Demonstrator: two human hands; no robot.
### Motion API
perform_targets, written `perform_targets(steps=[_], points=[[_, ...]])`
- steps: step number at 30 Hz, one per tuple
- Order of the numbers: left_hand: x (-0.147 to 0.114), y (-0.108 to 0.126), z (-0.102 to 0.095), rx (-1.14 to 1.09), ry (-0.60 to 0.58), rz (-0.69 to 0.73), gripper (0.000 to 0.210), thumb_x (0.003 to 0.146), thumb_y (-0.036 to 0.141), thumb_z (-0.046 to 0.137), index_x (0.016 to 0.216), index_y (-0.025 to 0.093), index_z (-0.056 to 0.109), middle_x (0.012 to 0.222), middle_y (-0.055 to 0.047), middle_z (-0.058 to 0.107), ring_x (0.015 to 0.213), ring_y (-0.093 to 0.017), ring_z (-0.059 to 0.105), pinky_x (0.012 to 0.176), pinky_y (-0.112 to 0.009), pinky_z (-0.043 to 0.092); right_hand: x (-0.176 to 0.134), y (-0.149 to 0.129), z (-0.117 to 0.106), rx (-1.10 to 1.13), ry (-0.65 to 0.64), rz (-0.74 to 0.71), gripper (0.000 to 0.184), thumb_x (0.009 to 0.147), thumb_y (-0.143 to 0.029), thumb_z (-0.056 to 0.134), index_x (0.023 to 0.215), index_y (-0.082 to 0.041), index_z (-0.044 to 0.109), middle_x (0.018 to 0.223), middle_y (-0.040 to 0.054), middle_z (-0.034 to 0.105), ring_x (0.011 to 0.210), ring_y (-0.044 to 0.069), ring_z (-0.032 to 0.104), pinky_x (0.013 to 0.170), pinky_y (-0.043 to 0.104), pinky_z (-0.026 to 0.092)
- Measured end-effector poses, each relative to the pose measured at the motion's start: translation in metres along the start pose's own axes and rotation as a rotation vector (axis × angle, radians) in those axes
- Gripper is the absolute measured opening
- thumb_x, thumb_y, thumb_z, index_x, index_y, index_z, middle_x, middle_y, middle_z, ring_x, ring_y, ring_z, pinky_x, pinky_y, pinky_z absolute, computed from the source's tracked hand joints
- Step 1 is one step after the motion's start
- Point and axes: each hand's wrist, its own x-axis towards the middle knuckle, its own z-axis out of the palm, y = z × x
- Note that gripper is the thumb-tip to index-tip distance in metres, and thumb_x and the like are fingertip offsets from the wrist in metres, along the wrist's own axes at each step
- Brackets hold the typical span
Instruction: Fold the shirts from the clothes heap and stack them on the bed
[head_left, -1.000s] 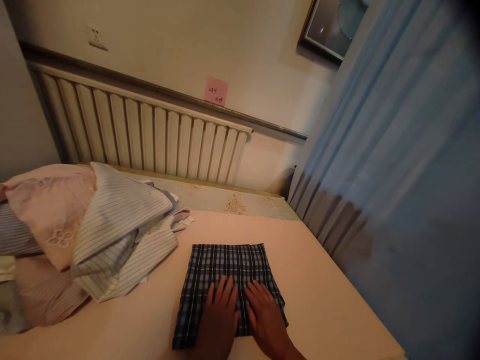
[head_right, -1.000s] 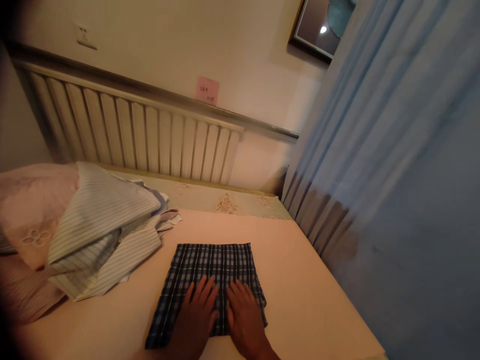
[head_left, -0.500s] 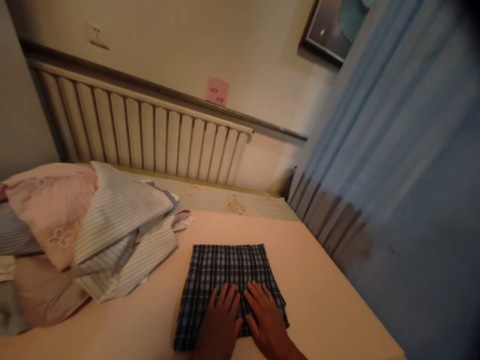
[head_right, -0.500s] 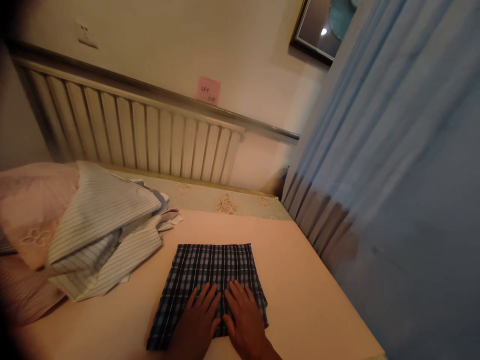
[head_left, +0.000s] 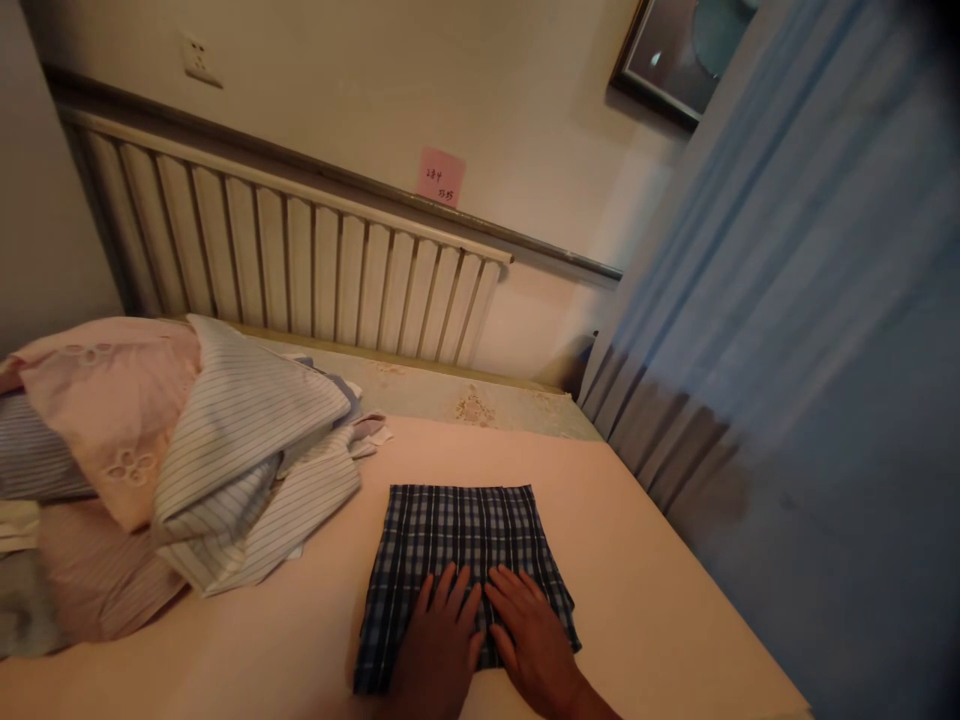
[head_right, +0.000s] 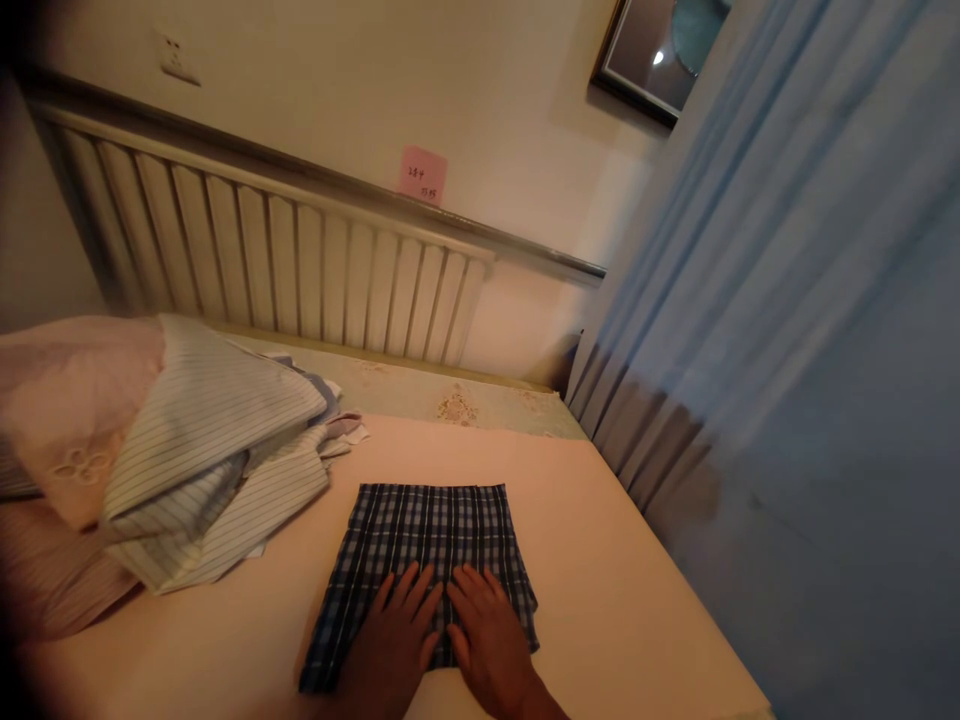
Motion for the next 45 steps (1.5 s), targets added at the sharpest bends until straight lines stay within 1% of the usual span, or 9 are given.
perform_targets(steps=[10,15,22,27,31,33,35,40,45], points=[[-0.006,-0.016,-0.01,-0.011,0.028,-0.03,0.05,0.091,0.032,0.045,0.141,0.025,0.045,0.149,-0.004,0.045,0.138,-0.03,0.038,0.111,-0.058,0.031,-0.002,0.004,0.006,-0.018,0.063,0.024,0.047,0.093,-0.019,0.046,0.14,-0.023,0.046,0.145,0.005,0.048,0.137,0.022,0.039,0.113,0.049,0.037],[-0.006,-0.029,-0.015,0.016,0.058,-0.124,0.049,0.091,0.03,0.044,0.14,0.025,0.047,0.15,-0.005,0.044,0.139,-0.03,0.035,0.112,-0.058,0.03,0.0,0.002,0.006,-0.016,0.074,0.053,0.045,0.093,-0.017,0.045,0.138,-0.022,0.049,0.143,0.006,0.05,0.136,0.022,0.042,0.112,0.049,0.038],[-0.007,-0.044,-0.015,0.045,0.116,-0.214,0.048,0.092,0.033,0.045,0.139,0.024,0.048,0.148,-0.004,0.047,0.139,-0.029,0.037,0.112,-0.054,0.03,0.002,0.001,0.008,0.0,0.083,0.156,0.04,0.096,-0.023,0.043,0.134,-0.023,0.053,0.139,0.0055,0.054,0.132,0.024,0.047,0.109,0.05,0.041],[-0.008,-0.044,-0.015,0.051,0.138,-0.212,0.048,0.092,0.032,0.045,0.139,0.024,0.048,0.148,-0.004,0.047,0.137,-0.029,0.038,0.112,-0.053,0.031,0.024,-0.026,0.009,0.012,0.083,0.224,0.038,0.095,-0.027,0.046,0.132,-0.024,0.055,0.139,0.0068,0.054,0.131,0.028,0.047,0.107,0.055,0.041],[-0.01,-0.047,-0.013,0.058,0.134,-0.181,0.049,0.092,0.027,0.042,0.141,0.025,0.045,0.148,-0.004,0.046,0.137,-0.029,0.038,0.111,-0.053,0.031,0.049,-0.061,0.013,0.082,0.054,0.126,0.042,0.095,-0.029,0.048,0.137,-0.029,0.049,0.143,0.0023,0.05,0.133,0.024,0.045,0.111,0.05,0.037],[-0.011,-0.049,-0.012,0.057,0.133,-0.177,0.049,0.092,0.024,0.041,0.141,0.026,0.046,0.148,-0.004,0.046,0.137,-0.03,0.038,0.11,-0.054,0.031,0.055,-0.07,0.015,0.109,0.034,0.095,0.043,0.096,-0.029,0.046,0.139,-0.03,0.046,0.143,0.0013,0.051,0.133,0.022,0.044,0.112,0.049,0.036],[-0.011,-0.051,-0.012,0.051,0.142,-0.195,0.047,0.092,0.025,0.041,0.139,0.026,0.048,0.147,-0.004,0.048,0.137,-0.03,0.039,0.11,-0.056,0.03,0.055,-0.069,0.018,0.111,0.02,0.086,0.045,0.096,-0.028,0.046,0.141,-0.028,0.044,0.144,0.0024,0.05,0.135,0.023,0.043,0.112,0.051,0.035],[-0.011,-0.051,-0.014,0.04,0.17,-0.214,0.047,0.092,0.024,0.04,0.138,0.026,0.049,0.145,-0.005,0.05,0.137,-0.029,0.04,0.111,-0.056,0.03,0.039,-0.049,0.02,0.046,0.05,0.128,0.047,0.094,-0.024,0.047,0.141,-0.028,0.044,0.148,0.0027,0.045,0.139,0.026,0.036,0.112,0.055,0.033],[-0.009,-0.05,-0.018,0.043,0.143,-0.237,0.047,0.091,0.026,0.043,0.137,0.025,0.05,0.145,-0.005,0.05,0.136,-0.03,0.041,0.11,-0.057,0.031,0.028,-0.026,0.018,-0.03,0.052,0.13,0.049,0.095,-0.026,0.045,0.143,-0.029,0.041,0.148,0.0023,0.044,0.138,0.027,0.038,0.11,0.055,0.036]])
